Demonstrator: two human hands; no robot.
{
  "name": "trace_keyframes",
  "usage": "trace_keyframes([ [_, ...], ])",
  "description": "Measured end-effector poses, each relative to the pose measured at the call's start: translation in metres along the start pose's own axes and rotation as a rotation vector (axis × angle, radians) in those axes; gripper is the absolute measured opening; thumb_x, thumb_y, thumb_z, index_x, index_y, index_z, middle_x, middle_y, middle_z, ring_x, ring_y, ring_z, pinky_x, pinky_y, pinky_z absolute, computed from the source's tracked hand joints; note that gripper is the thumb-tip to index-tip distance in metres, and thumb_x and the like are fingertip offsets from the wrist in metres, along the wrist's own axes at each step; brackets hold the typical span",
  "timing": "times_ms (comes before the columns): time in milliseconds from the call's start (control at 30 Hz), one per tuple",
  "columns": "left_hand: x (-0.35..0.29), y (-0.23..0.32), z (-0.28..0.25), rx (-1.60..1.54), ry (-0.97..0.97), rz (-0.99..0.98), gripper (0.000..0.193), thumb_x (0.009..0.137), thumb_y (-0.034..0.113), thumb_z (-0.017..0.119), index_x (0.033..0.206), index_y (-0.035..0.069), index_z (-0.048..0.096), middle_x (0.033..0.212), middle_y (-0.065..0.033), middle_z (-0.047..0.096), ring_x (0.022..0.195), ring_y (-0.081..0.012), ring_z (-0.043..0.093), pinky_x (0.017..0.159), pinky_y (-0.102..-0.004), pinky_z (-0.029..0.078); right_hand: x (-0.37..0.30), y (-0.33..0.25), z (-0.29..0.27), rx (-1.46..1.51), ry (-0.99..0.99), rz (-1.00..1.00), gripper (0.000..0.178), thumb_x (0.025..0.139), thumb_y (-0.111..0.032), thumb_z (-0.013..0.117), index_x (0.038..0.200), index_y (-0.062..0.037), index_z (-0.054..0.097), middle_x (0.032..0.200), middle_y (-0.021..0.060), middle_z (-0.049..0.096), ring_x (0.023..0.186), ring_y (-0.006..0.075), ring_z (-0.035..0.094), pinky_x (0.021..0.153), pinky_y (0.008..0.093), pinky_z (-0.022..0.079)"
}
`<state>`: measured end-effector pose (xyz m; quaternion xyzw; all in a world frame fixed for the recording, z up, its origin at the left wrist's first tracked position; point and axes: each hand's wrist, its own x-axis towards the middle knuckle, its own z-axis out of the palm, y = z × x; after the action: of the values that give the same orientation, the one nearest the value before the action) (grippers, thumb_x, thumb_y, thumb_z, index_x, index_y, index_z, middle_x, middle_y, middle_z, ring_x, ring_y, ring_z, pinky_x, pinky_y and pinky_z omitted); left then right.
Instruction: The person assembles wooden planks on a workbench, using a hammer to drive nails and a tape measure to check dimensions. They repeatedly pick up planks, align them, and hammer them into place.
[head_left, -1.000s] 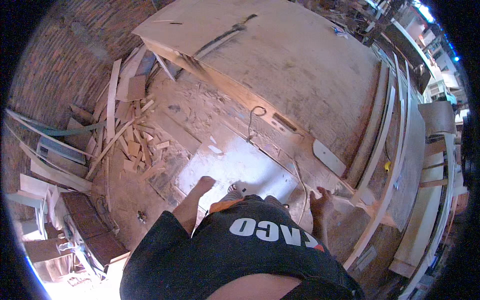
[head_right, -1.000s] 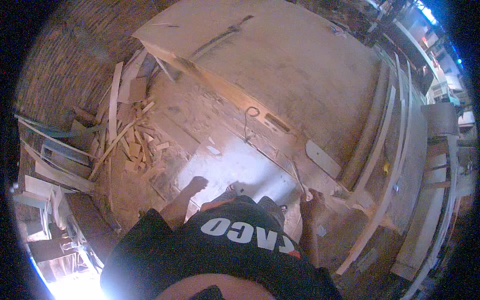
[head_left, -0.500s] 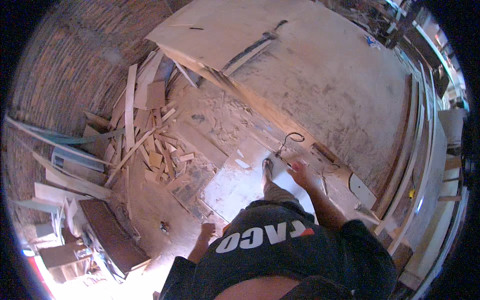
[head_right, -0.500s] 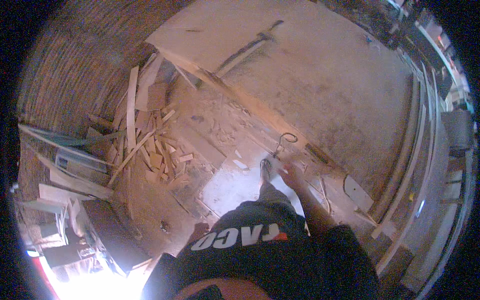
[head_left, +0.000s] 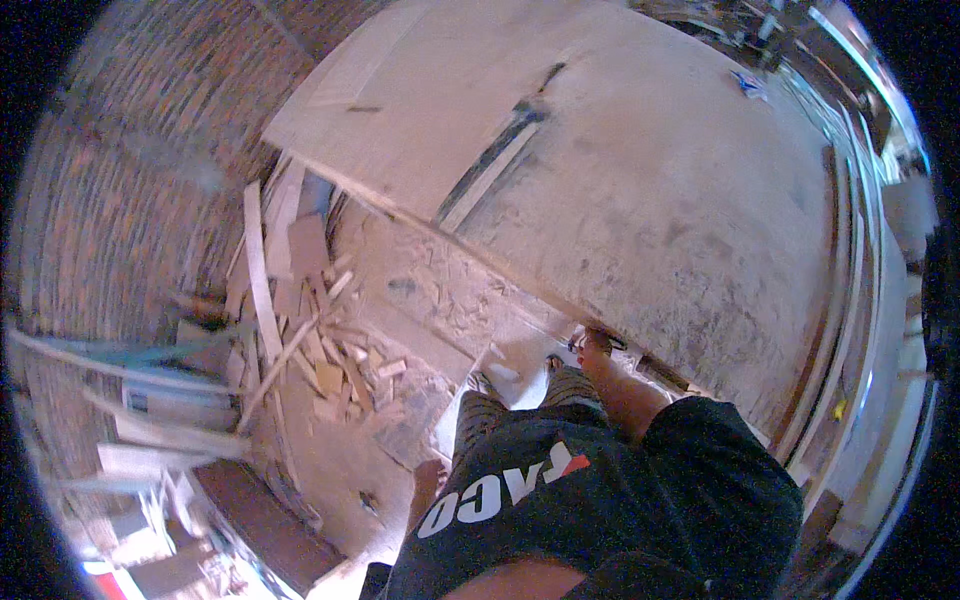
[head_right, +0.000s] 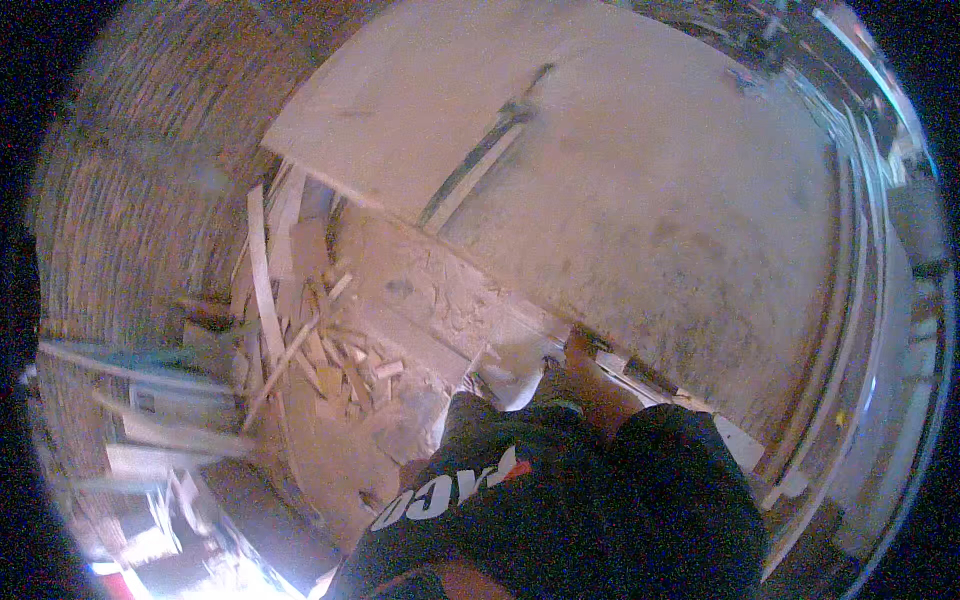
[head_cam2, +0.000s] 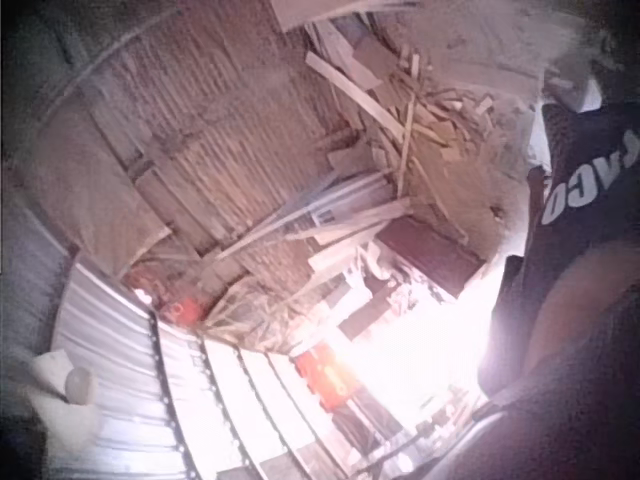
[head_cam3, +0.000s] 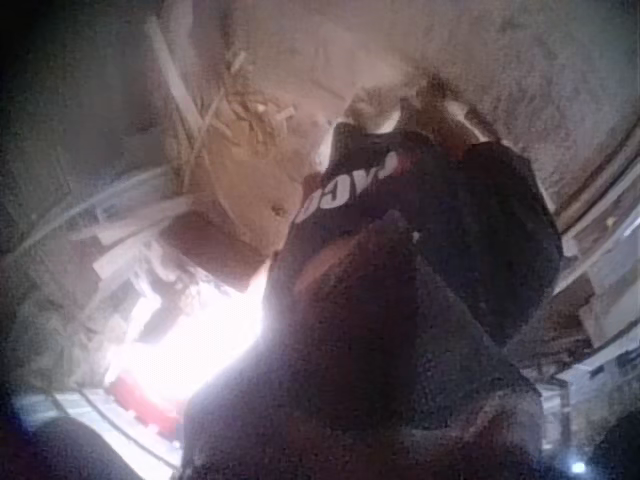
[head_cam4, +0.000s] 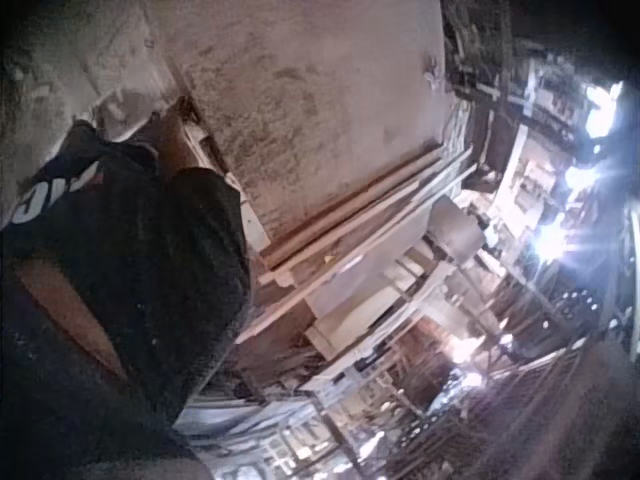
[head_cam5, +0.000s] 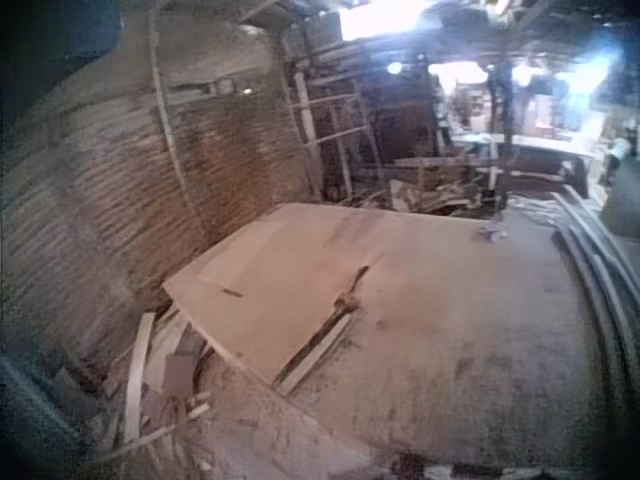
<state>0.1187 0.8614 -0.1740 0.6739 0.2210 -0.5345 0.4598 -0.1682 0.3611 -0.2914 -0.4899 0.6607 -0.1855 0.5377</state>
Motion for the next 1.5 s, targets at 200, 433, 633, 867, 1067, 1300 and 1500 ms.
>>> trace_keyframes([
  [200,0.053,0.13,0.003,0.441,-0.151,0.07,0.024,0.094,0.028,0.063,0.111,0.013,0.066,0.087,-0.0038,0.066,0.075,-0.0216,0.065,0.065,-0.0379,0.052,0.03,0.054,0.024,0.256,0.262,0.07,0.045,0.089,-0.042,0.075,0.124,-0.0165,0.062,0.101,0.0028,0.068,0.079,0.0244,0.069,0.06,0.039,0.049],
  [433,0.128,0.355,-0.006,0.782,-0.346,0.164,0.026,0.093,0.033,0.062,0.11,0.014,0.066,0.086,-0.0031,0.064,0.077,-0.0224,0.064,0.066,-0.0386,0.052,0.026,0.099,0.052,0.464,0.579,-0.297,0.021,0.076,-0.025,0.071,0.094,-0.0156,0.069,0.082,0.0062,0.067,0.078,0.0259,0.066,0.068,0.042,0.053],
  [633,0.178,0.491,0.025,0.708,-0.551,-0.046,0.028,0.092,0.037,0.062,0.108,0.014,0.066,0.086,-0.0025,0.063,0.078,-0.0231,0.064,0.068,-0.0391,0.052,-0.13,-0.025,0.044,0.904,0.329,0.101,0.015,0.081,-0.017,0.063,0.078,-0.0056,0.073,0.08,0.0074,0.07,0.079,0.0195,0.063,0.072,0.0351,0.049],
  [867,0.23,0.509,0.152,0.519,-1.005,-0.993,0.03,0.091,0.041,0.062,0.106,0.015,0.066,0.086,-0.0018,0.061,0.079,-0.0239,0.063,0.069,-0.0398,0.052,-0.267,-0.012,0.03,-0.116,0.451,0.314,0.024,0.079,-0.032,0.067,0.087,-0.0103,0.076,0.087,0.0131,0.073,0.082,0.0299,0.069,0.077,0.0413,0.056],
  [1067,0.257,0.444,0.209,0.533,-1.18,-0.595,0.04,0.091,0.051,0.056,0.103,0.014,0.067,0.091,-0.002,0.064,0.084,-0.0234,0.063,0.062,-0.0393,0.052,-0.376,0.023,0.024,0.221,0.351,0.83,0.044,0.088,-0.044,0.067,0.094,-0.0008,0.071,0.081,0.013,0.069,0.071,0.0262,0.072,0.059,0.0426,0.059],
  [1300,0.236,0.391,0.233,0.906,-0.977,-0.244,0.04,0.091,0.048,0.058,0.106,0.013,0.067,0.092,-0.0029,0.066,0.083,-0.0227,0.065,0.059,-0.0383,0.051,-0.481,0.054,0.024,0.654,0.606,1.015,0.032,0.08,-0.016,0.079,0.102,0.0049,0.07,0.087,0.0198,0.068,0.071,0.0301,0.069,0.058,0.0472,0.064],
  [1500,0.213,0.352,0.251,1.285,-0.798,-0.031,0.038,0.091,0.046,0.06,0.107,0.012,0.067,0.092,-0.0033,0.067,0.082,-0.0221,0.065,0.057,-0.0375,0.051,-0.545,0.111,0.003,1.018,0.887,1.013,0.027,0.092,-0.025,0.064,0.104,-0.0017,0.058,0.087,0.017,0.066,0.069,0.0307,0.069,0.065,0.0489,0.058],
])
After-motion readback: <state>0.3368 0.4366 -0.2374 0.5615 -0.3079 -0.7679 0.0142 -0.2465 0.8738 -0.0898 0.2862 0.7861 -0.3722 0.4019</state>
